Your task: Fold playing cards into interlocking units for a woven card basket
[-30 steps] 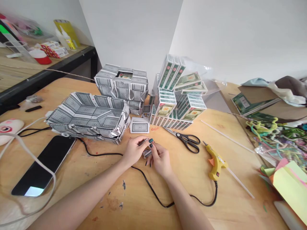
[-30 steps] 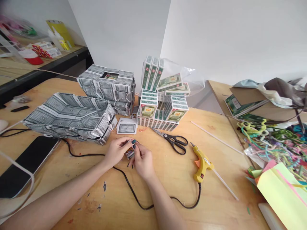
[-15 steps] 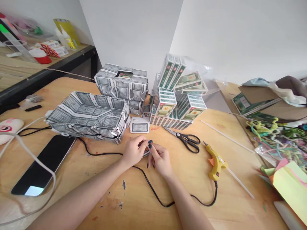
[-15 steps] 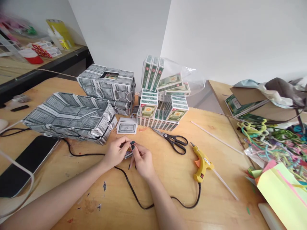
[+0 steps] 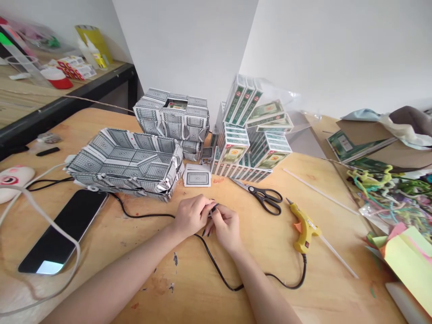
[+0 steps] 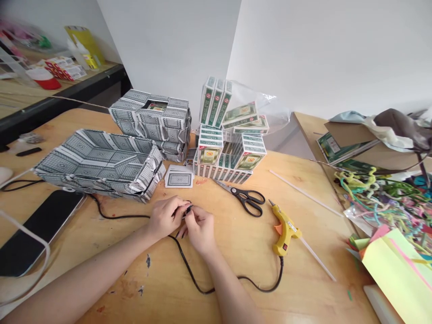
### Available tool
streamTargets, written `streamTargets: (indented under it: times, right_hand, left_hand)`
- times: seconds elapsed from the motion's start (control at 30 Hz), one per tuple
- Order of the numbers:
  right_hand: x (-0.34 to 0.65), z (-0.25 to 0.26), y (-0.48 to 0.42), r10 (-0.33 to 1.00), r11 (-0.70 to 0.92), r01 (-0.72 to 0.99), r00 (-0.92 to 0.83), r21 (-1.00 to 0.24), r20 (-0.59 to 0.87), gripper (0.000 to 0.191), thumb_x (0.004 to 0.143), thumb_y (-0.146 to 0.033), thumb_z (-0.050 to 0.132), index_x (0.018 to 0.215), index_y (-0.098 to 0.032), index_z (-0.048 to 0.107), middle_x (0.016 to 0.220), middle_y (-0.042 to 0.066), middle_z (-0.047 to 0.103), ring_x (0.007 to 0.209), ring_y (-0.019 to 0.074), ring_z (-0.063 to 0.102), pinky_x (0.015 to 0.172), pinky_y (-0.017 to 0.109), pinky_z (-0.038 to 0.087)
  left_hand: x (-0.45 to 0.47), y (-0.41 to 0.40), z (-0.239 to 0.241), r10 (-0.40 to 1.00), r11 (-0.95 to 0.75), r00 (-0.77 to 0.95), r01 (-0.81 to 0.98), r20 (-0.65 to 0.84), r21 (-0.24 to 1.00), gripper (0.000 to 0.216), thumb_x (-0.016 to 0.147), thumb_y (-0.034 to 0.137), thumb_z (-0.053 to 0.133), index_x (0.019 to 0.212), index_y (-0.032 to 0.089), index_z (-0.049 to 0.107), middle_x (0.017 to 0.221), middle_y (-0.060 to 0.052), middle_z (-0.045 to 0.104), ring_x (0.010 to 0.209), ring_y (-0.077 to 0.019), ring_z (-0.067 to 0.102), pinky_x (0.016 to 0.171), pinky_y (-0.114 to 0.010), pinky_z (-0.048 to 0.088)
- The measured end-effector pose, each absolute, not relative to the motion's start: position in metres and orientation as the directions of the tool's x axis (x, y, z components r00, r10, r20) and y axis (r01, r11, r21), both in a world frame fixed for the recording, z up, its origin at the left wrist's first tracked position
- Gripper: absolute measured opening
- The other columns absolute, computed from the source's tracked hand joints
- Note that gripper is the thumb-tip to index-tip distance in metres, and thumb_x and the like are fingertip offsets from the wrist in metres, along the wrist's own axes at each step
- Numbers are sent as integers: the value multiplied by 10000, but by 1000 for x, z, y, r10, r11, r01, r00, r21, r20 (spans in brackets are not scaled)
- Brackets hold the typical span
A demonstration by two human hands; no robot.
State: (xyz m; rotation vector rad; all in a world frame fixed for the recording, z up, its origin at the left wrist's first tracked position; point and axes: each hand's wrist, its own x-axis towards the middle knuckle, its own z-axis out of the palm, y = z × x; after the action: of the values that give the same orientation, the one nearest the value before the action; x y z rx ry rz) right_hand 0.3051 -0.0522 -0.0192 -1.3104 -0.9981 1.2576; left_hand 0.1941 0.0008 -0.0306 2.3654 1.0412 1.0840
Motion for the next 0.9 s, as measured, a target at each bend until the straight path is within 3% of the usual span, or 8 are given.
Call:
streamTargets:
  times: [0.2,0.37,0.5,0.63,0.8,0.9]
  right_hand:
    - [301,-16,-54,987,-131,-117,75,-984,-140,130,763,-236,427,672,-196,511,439,-43,527,337,121,523,356,226,432]
    - [304,-13,-53,989,-148,-129,3,-981,-150,153,738,-193,397,757,-205,549,468,-35,566,405,144,567,403,252,462]
    - [305,-15,-53,989,-146,-189,-26,-971,-144,170,774,-267,426,841,-201,567,529,-16,607,466,163,595,461,289,495]
    - [306,-18,-52,988,-107,-228,83,-968,-128,243,824,-408,455,842,-181,542,527,-1,603,483,169,601,505,313,516]
    - [312,-27,-52,943,73,33,322,-997,80,195,838,-376,470,924,-216,542,890,65,635,635,162,630,648,331,533]
    - [316,-34,-53,905,95,175,396,-980,158,115,850,-329,450,896,-234,496,865,46,605,679,162,626,657,322,520]
  left_hand:
    - [194,-3,-28,782,-620,344,505,519,600,148,824,235,449,756,188,572,678,-26,672,608,-124,612,588,-224,437]
    - [196,-2,-28,828,-556,291,533,479,638,159,823,233,444,733,186,566,643,-13,660,578,-122,598,562,-224,427]
    - [195,0,-28,859,-510,274,529,433,678,168,830,242,431,761,183,572,668,-25,666,587,-124,598,563,-223,436]
    - [194,2,-26,895,-445,221,443,386,778,180,855,243,398,844,177,565,752,-36,675,651,-119,619,609,-215,470]
    - [194,4,-25,848,-516,337,352,408,781,151,840,241,458,894,184,586,833,-38,690,767,-140,642,703,-235,489]
    - [194,5,-26,799,-587,396,354,452,728,166,829,206,481,937,193,607,879,-38,697,804,-146,645,740,-248,489]
